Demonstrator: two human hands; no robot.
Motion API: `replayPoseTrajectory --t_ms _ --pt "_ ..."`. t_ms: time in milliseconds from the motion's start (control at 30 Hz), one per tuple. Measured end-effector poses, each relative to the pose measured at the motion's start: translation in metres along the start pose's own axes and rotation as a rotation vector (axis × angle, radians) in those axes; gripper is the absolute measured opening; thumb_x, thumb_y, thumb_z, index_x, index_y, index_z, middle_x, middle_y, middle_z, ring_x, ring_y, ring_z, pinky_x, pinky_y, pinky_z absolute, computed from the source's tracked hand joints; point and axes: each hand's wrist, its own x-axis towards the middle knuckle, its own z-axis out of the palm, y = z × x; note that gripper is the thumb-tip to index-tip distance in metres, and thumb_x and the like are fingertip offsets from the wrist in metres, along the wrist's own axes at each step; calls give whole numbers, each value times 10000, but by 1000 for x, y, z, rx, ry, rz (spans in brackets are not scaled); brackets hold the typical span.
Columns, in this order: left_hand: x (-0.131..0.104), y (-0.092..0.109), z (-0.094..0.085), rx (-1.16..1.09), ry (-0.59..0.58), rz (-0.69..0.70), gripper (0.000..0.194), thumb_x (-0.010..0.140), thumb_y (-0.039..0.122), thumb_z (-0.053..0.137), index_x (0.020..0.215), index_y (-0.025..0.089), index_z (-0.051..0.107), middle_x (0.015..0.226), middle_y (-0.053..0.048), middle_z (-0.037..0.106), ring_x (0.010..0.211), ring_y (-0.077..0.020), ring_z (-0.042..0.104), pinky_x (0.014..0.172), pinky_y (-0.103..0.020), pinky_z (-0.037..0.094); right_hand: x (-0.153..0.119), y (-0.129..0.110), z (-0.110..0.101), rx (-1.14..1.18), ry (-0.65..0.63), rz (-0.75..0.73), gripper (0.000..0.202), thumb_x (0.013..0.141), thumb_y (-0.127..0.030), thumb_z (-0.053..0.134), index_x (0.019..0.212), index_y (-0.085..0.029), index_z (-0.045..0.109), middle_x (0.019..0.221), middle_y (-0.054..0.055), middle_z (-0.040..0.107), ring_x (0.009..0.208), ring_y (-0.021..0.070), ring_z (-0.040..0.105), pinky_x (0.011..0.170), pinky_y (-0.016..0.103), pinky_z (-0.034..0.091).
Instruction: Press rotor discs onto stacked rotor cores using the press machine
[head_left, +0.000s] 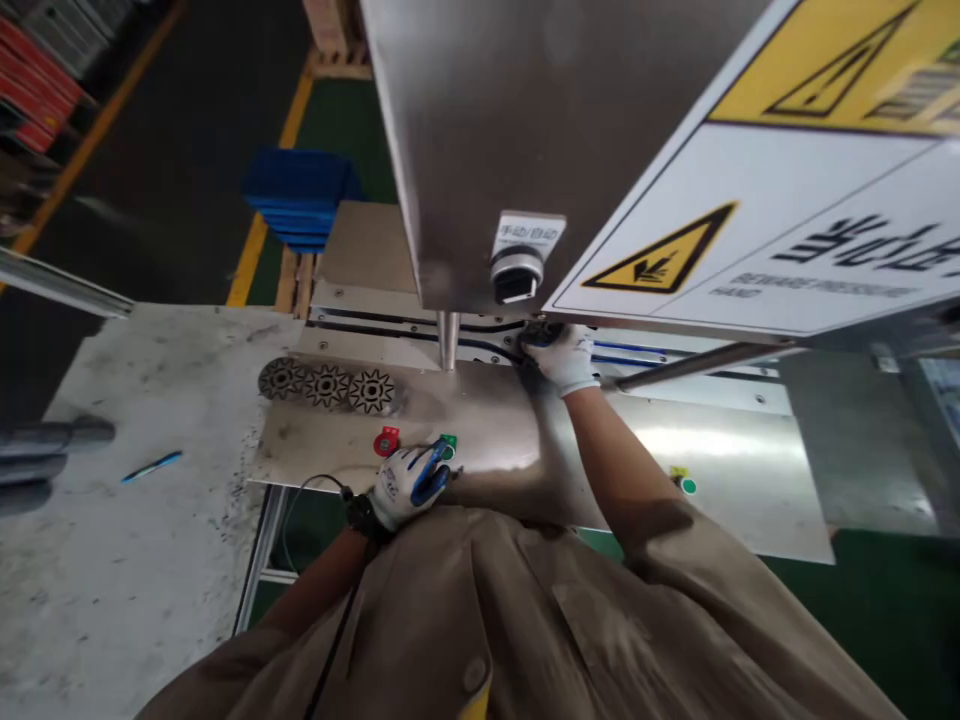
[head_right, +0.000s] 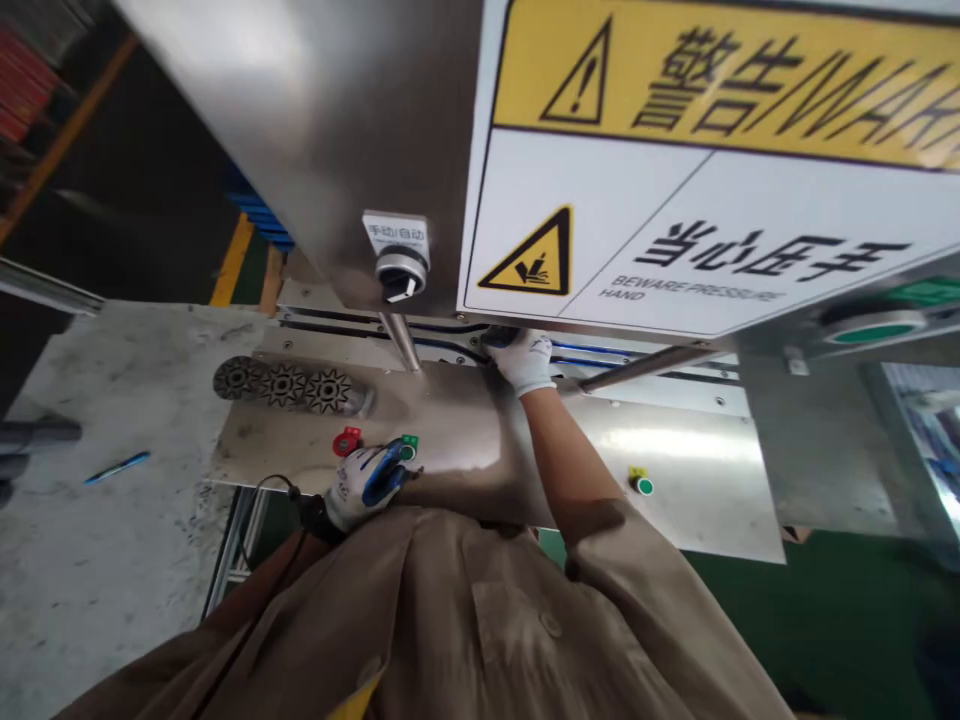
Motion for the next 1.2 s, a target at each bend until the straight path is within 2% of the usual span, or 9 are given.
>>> replayPoseTrajectory --t_ms 133,400,567,667,733,833,967,1067,1200 --pt "2 -4 3 34 35 75 353 964 265 631 1304 172 637 1125 -115 782 925 -251 761 828 -369 613 -10 -18 -4 15 60 112 819 648 -417 845 1312 -89 495 1376 253 572 1332 383 539 1213 539 391" --pt "7 -10 3 38 2 93 349 1026 387 535 1268 161 643 1097 -114 782 873 -233 750 769 -351 595 -15 -40 1 20 154 298 890 692 -393 794 1426 -89 392 1411 232 521 1356 352 505 1210 472 408" --pt "8 -10 3 49 -98 82 426 1007 406 557 1345 161 643 1196 -125 762 955 -253 740 803 -369 581 -3 -48 -20 -139 -140 232 992 676 -412 841 1488 -65 389 1486 281 466 1387 428 483 1183 534 416" --pt "8 -9 3 54 -143 121 446 1005 396 549 1379 171 637 1265 -116 740 1023 -278 718 859 -410 567 -14 -47 -41 -279 -258 102 1138 598 -315 898 1556 -62 338 1615 314 308 1486 515 336 1214 626 345" --pt "6 -9 3 61 -158 133 456 1001 387 553 1392 168 634 1290 -120 729 1053 -285 702 884 -424 556 -45 -34 -55 -265 -237 -59 1151 615 -311 891 1588 -94 315 1656 287 257 1522 497 283 1233 626 323" --pt "-5 -7 1 85 -184 131 470 1006 379 547 1422 174 620 1312 -132 715 1090 -290 688 901 -428 544 -126 8 -71 -137 -54 -241 930 797 -428 753 1583 -149 341 1620 237 361 1482 391 389 1215 583 387" --pt "-25 4 3 136 -160 59 481 1010 366 539 1447 178 606 1342 -137 698 1198 -297 652 1000 -433 520 -230 86 -85 -186 211 -87 735 883 -539 588 1452 -85 491 1391 273 579 1313 420 546 1094 640 484" --pt "-30 15 8 166 -147 -32 496 993 384 569 1448 189 610 1329 -139 701 1191 -304 651 1003 -441 520 -259 125 -86 -185 234 -162 639 887 -556 568 1333 -99 586 1298 250 650 1227 398 616 1056 601 527" --pt "-20 29 13 193 -193 -124 491 974 404 597 1413 188 636 1339 -150 691 1176 -325 642 990 -472 505 -255 134 -86 -168 292 -235 536 879 -536 604 1205 -114 660 1187 239 698 1120 395 662 992 583 550"
